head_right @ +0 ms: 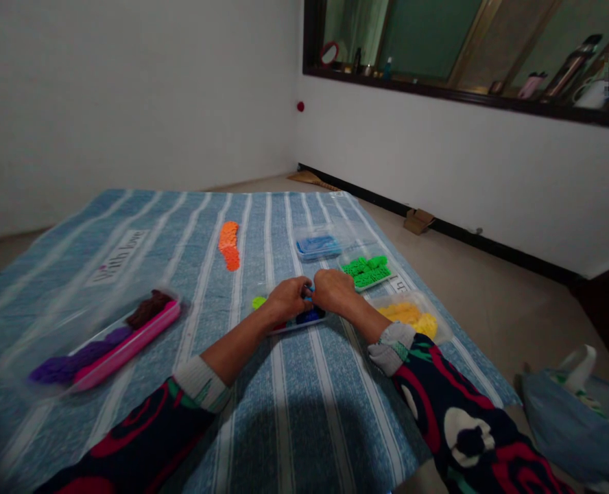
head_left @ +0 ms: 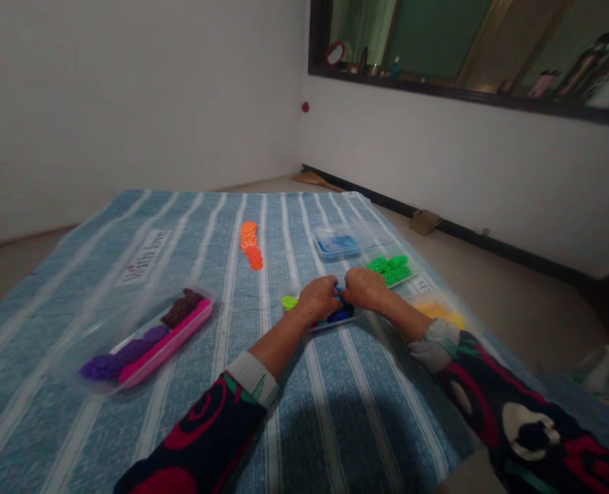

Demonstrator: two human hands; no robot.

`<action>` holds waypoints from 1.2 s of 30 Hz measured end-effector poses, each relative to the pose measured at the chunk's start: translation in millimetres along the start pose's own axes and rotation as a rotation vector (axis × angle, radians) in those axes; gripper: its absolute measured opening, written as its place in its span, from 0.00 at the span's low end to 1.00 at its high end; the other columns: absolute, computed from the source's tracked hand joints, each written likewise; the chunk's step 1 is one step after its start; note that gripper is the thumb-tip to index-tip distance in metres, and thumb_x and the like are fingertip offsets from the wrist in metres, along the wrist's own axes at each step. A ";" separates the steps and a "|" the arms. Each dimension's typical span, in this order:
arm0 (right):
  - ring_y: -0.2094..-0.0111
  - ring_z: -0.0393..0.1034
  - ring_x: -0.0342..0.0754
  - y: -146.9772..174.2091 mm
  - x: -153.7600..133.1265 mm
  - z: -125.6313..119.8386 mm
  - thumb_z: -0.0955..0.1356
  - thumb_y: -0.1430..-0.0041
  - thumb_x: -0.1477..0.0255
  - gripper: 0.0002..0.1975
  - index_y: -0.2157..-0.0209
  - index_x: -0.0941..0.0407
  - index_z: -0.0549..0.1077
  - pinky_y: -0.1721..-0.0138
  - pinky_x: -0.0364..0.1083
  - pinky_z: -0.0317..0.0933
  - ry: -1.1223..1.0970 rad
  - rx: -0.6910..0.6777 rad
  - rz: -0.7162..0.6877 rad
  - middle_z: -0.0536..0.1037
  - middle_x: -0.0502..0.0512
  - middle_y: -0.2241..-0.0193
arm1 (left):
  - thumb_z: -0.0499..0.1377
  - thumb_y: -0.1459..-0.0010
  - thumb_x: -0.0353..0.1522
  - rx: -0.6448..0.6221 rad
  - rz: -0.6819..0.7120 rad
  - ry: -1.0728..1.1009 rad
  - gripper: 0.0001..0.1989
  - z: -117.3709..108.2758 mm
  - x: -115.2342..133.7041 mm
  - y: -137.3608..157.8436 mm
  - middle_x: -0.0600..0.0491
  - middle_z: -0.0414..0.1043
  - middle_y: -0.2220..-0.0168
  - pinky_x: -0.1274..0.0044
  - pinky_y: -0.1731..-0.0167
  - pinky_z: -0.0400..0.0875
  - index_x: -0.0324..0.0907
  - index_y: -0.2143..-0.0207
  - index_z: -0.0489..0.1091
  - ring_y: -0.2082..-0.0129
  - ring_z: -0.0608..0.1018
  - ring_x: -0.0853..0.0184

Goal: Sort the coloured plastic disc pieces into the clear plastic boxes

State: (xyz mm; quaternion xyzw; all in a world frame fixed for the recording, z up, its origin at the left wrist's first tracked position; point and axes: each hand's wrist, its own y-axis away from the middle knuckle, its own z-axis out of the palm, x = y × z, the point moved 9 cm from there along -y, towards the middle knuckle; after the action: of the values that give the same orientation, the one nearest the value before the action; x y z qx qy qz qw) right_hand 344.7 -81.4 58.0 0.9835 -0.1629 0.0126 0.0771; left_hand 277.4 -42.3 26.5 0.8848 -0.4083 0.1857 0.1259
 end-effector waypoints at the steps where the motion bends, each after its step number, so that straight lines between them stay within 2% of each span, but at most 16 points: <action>1: 0.55 0.73 0.58 0.8 -0.7 -0.5 0.63 0.42 0.58 0.24 0.54 0.62 0.74 0.61 0.48 0.66 0.002 -0.001 0.003 0.77 0.69 0.57 | 0.61 0.52 0.29 0.002 0.004 -0.001 0.20 0.0 0.4 -0.6 0.52 0.78 0.60 0.79 0.62 0.69 0.40 0.54 0.68 0.59 0.78 0.64; 7: 0.53 0.72 0.54 2.4 -4.9 1.0 0.63 0.41 0.58 0.24 0.53 0.61 0.74 0.58 0.45 0.64 -0.021 -0.030 0.005 0.77 0.68 0.56 | 0.59 0.51 0.29 0.039 0.046 -0.030 0.19 -2.6 5.5 1.6 0.49 0.77 0.60 0.76 0.60 0.68 0.41 0.54 0.69 0.57 0.77 0.61; 15: 0.56 0.74 0.55 -5.6 0.6 8.9 0.64 0.44 0.59 0.22 0.55 0.59 0.76 0.63 0.46 0.66 -0.067 -0.097 -0.015 0.79 0.64 0.58 | 0.57 0.52 0.27 0.050 0.069 -0.056 0.21 -3.9 6.9 2.3 0.50 0.78 0.60 0.76 0.61 0.69 0.41 0.53 0.69 0.59 0.78 0.61; 25: 0.55 0.73 0.57 -1.7 4.4 -9.2 0.62 0.43 0.66 0.19 0.55 0.61 0.75 0.62 0.47 0.66 0.012 0.025 -0.025 0.79 0.66 0.58 | 0.57 0.52 0.29 0.056 0.075 -0.073 0.19 -1.9 6.2 3.7 0.50 0.77 0.60 0.76 0.62 0.69 0.41 0.55 0.70 0.59 0.78 0.61; 31: 0.53 0.72 0.55 1.0 -1.6 -10.9 0.64 0.42 0.65 0.20 0.53 0.62 0.73 0.57 0.46 0.65 0.063 0.006 -0.002 0.77 0.69 0.56 | 0.56 0.52 0.29 0.057 0.063 -0.080 0.19 -3.8 6.7 4.2 0.49 0.77 0.60 0.75 0.61 0.69 0.40 0.54 0.70 0.59 0.78 0.61; 36: 0.53 0.73 0.56 3.2 -12.0 -5.7 0.66 0.44 0.67 0.19 0.53 0.62 0.74 0.55 0.47 0.64 0.077 -0.019 -0.027 0.77 0.70 0.57 | 0.56 0.52 0.30 0.050 0.085 -0.090 0.14 -1.0 6.8 2.8 0.49 0.78 0.64 0.76 0.63 0.69 0.42 0.61 0.74 0.61 0.78 0.60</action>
State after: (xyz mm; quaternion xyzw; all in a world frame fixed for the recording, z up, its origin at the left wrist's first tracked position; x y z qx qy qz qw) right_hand 332.2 -79.6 63.5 0.9837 -0.1466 0.0478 0.0929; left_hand 279.0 -48.3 30.6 0.8771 -0.4458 0.1611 0.0773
